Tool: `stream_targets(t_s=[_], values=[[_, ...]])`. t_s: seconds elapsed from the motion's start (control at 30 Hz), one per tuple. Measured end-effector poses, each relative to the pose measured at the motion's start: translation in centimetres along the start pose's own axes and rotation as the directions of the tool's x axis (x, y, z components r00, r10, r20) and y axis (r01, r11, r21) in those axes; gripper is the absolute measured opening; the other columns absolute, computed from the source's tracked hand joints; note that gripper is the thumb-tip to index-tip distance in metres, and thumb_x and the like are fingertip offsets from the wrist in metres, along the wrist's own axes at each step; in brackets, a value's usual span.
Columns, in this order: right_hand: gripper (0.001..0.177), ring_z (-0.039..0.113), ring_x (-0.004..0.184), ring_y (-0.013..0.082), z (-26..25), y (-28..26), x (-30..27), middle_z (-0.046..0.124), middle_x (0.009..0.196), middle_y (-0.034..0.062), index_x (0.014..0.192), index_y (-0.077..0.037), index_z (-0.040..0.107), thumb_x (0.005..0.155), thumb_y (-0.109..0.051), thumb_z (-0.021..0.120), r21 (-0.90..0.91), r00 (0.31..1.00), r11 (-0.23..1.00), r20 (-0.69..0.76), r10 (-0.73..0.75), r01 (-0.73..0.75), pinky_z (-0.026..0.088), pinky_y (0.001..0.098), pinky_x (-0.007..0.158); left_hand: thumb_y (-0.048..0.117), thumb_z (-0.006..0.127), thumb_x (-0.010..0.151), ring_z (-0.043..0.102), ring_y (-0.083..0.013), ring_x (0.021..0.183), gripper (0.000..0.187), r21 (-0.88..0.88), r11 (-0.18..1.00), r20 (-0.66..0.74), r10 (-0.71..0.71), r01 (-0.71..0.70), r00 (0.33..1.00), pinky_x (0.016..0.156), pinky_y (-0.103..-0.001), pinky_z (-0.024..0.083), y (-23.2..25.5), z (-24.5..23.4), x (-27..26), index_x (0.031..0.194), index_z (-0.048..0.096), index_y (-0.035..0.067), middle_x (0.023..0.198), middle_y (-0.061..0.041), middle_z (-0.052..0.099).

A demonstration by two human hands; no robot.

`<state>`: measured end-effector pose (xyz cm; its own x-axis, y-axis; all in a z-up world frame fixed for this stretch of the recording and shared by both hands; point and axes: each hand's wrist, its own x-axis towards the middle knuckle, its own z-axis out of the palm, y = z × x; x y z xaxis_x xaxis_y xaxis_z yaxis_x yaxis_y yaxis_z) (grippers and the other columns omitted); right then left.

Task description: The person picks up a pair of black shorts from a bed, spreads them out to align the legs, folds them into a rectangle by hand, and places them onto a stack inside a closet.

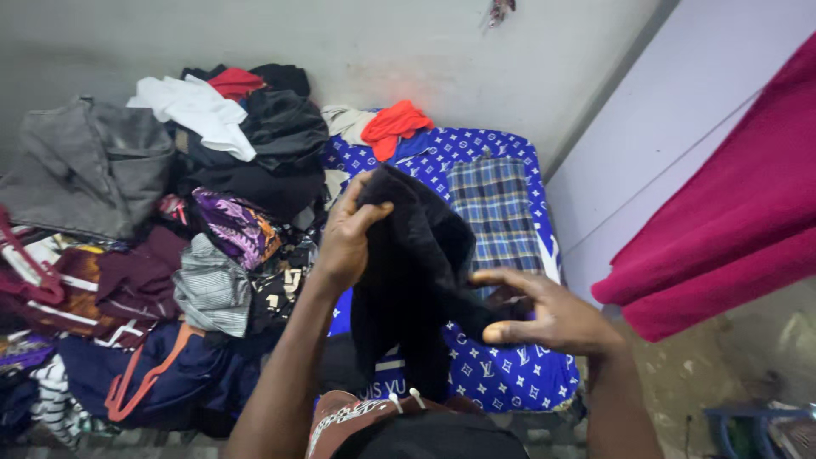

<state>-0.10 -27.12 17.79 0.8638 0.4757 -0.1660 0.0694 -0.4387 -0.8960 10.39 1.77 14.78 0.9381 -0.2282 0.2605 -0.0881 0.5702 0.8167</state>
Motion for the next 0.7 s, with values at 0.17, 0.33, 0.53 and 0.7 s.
stream_targets(t_s=[0.17,0.33,0.53,0.7], values=[[0.071,0.069,0.1,0.0264,6.5,0.5,4.4,0.067,0.121,0.0205,0.154,-0.019,0.049,0.091,-0.028,0.082,0.178,0.927,0.941,-0.196,0.321,-0.288,0.059,0.0395,0.088,-0.006,0.051,0.087,0.059,-0.0101,0.102,0.045,0.18,0.983,0.02,0.043,-0.046,0.999,0.095,-0.026,0.048,1.0,1.8,-0.5,0.129,0.063,0.004,0.111,-0.001,0.064],[0.043,0.052,0.066,0.0224,7.3,3.1,7.1,0.072,0.091,0.0147,0.136,-0.006,0.068,0.098,0.002,0.048,0.266,0.803,0.953,-0.53,0.271,-0.146,0.043,0.0377,0.058,-0.003,0.051,0.088,0.057,-0.0115,0.104,0.043,0.429,0.894,0.079,0.105,-0.129,0.991,0.094,-0.027,0.047,2.5,1.4,-0.5,0.129,0.065,0.005,0.112,-0.002,0.062],[0.017,0.068,0.081,0.0129,3.7,2.0,7.0,0.07,0.098,0.01,0.11,0.004,0.063,0.103,-0.005,0.051,0.569,0.781,0.723,-0.621,0.067,0.391,0.058,0.0267,0.073,0.013,0.063,0.087,0.065,-0.0257,0.115,0.055,0.676,0.735,-0.009,0.077,-0.051,0.997,0.1,-0.036,0.053,2.9,1.5,-0.8,0.141,0.051,0.004,0.126,-0.014,0.063],[0.02,0.069,0.083,0.0151,3.1,1.7,7.3,0.07,0.1,0.0105,0.115,0.002,0.062,0.098,-0.002,0.052,0.595,0.726,0.677,-0.676,0.129,0.434,0.059,0.0284,0.076,0.03,0.095,0.059,0.06,-0.033,0.119,0.114,0.811,0.561,-0.025,-0.253,0.167,0.967,0.095,-0.042,0.051,-2.6,4.1,-4.0,0.154,0.034,0.011,0.134,-0.017,0.055]])
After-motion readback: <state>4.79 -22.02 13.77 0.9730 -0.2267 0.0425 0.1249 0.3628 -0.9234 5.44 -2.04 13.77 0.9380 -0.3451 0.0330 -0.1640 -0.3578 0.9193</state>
